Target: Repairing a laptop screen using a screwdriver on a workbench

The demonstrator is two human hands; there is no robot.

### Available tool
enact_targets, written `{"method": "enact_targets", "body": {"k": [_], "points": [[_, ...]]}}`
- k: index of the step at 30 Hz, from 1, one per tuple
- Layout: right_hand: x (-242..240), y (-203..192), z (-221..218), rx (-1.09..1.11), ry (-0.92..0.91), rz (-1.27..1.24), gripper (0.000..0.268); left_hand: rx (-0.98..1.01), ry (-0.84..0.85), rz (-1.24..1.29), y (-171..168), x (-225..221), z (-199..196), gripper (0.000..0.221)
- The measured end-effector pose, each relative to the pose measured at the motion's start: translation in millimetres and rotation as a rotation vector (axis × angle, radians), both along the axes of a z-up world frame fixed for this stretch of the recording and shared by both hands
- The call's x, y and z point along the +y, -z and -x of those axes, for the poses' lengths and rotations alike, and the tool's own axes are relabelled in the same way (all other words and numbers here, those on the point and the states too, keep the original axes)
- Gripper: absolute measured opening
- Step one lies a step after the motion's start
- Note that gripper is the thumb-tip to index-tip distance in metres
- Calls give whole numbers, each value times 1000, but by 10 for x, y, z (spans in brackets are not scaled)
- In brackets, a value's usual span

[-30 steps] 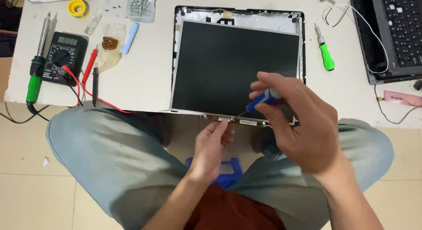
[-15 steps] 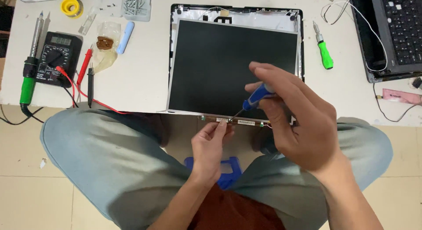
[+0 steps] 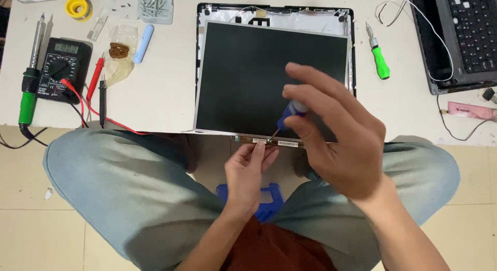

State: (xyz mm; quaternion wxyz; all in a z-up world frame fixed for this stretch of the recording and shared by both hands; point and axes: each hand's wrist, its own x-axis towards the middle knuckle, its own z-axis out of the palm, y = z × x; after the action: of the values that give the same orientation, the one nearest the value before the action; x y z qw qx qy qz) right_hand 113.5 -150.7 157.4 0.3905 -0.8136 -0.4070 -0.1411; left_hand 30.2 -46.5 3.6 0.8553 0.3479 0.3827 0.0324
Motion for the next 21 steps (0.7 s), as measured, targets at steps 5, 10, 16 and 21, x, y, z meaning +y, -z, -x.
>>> {"method": "enact_targets", "body": {"k": [5,10,16,21], "points": [[-11,-26,17,15,27,-3,19,-16,-7,26,22,-5,33,13],[-12,-33,26,4,48,1,20,-10,38,2,-105,33,34,16],[-5,-72,33,1,27,7,15,-97,24,31,-26,23,34,17],[-18,-90,23,25,29,23,16,-14,52,-17,-65,52,20,17]]}}
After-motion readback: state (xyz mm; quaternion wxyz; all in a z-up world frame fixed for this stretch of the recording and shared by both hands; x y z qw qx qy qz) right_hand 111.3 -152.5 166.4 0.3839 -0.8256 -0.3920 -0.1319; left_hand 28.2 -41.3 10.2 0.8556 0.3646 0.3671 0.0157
